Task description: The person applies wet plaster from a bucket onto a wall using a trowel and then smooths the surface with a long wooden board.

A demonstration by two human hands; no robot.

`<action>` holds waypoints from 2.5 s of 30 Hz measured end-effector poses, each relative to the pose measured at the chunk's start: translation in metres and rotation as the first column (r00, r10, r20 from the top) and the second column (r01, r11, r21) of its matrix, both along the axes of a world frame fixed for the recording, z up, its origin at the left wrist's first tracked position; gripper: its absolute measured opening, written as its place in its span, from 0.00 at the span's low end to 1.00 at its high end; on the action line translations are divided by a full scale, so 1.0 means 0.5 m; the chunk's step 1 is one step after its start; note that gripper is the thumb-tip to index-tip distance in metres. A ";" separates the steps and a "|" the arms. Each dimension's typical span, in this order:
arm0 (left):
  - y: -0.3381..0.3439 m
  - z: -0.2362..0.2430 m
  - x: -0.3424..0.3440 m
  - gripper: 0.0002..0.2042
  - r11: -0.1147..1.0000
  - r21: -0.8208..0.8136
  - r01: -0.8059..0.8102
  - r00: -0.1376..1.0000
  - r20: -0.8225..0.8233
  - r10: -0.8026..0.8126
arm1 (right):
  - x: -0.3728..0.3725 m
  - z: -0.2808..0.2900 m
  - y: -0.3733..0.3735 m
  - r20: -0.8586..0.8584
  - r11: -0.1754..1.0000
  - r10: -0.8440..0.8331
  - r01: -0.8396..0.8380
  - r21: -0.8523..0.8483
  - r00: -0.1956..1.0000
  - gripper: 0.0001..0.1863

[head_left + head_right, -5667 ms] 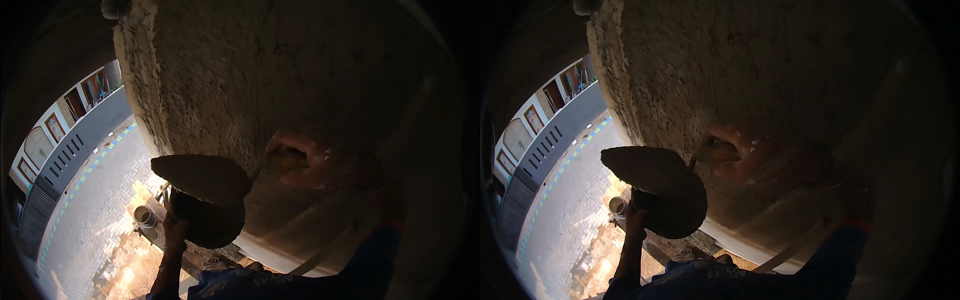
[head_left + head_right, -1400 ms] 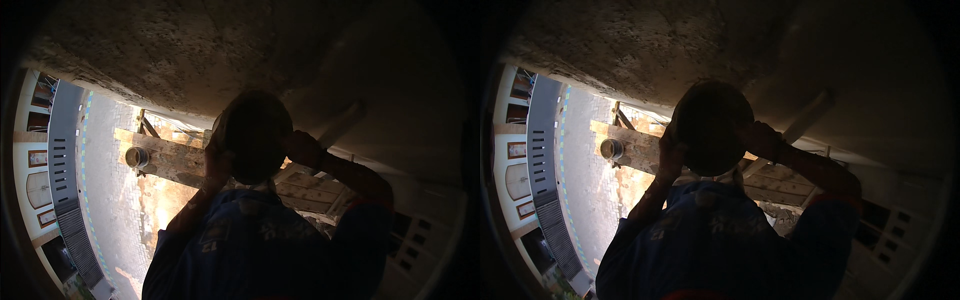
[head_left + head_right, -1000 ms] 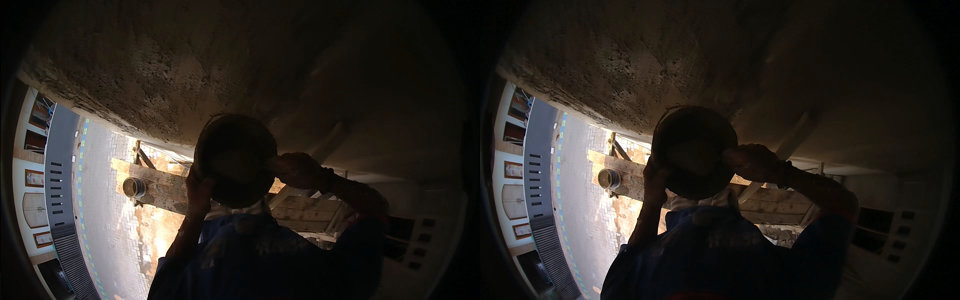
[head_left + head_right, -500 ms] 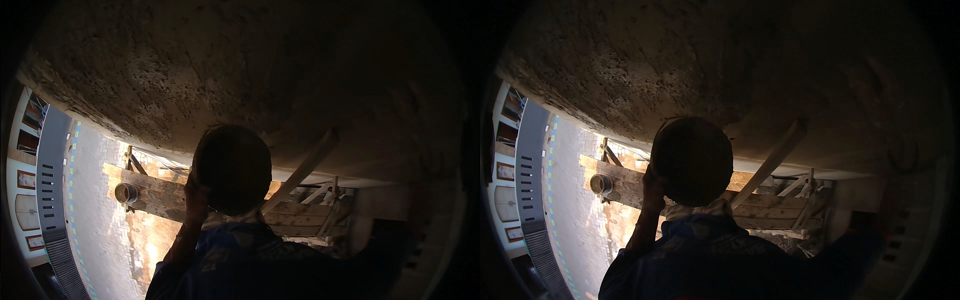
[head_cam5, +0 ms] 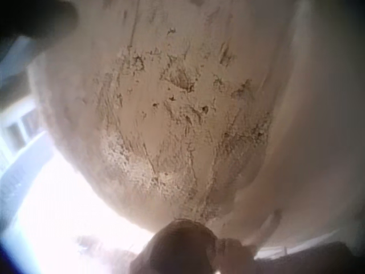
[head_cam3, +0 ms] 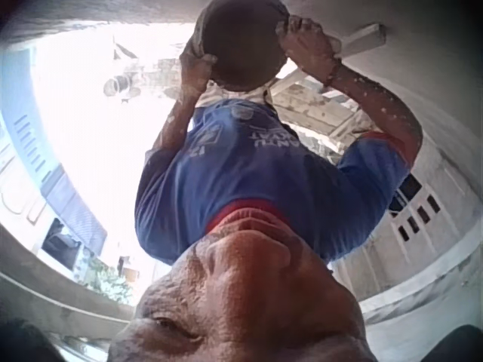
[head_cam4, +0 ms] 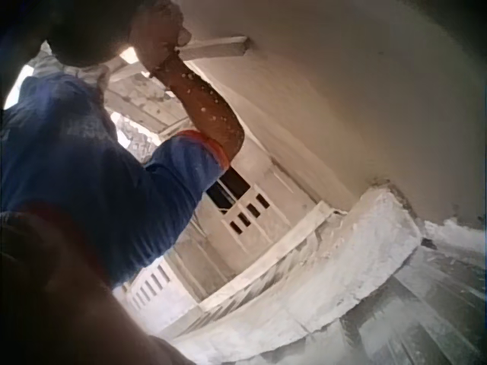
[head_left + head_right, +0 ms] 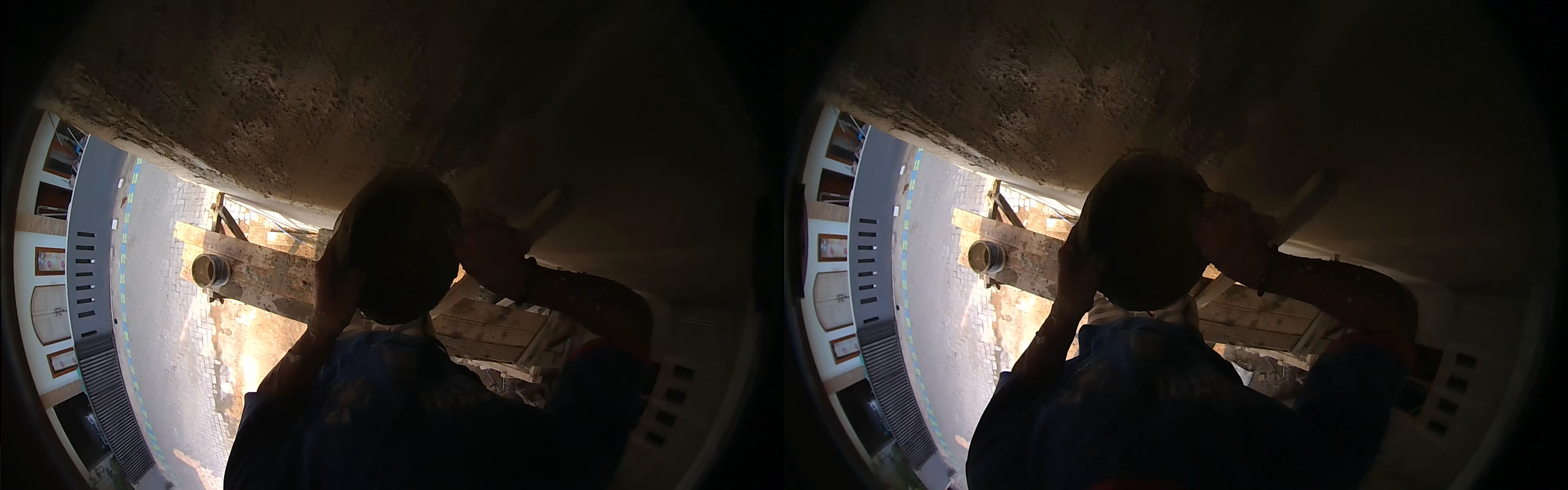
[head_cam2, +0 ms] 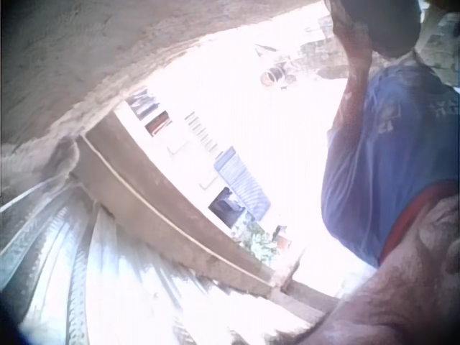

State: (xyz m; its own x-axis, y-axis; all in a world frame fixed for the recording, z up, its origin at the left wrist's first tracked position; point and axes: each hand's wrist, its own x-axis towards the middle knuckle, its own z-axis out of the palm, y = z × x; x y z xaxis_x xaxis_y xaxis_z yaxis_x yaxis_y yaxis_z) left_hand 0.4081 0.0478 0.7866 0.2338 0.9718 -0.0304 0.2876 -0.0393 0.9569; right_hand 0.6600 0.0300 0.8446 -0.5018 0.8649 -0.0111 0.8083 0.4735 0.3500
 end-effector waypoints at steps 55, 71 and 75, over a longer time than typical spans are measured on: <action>-0.084 -0.253 -0.132 0.31 0.851 -0.257 -0.459 0.807 0.281 0.520 | -0.102 -0.145 0.098 -0.146 0.959 0.266 -0.276 -0.059 0.953 0.13; -0.067 -0.207 -0.106 0.30 0.909 -0.208 -0.360 0.904 0.164 0.396 | -0.080 -0.431 0.011 -0.772 0.779 -0.160 -0.402 -0.482 0.616 0.24; -0.065 -0.229 -0.120 0.26 0.897 -0.297 -0.326 0.846 0.331 0.417 | -0.058 -0.387 0.011 -0.725 0.776 -0.260 -0.308 -0.550 0.638 0.22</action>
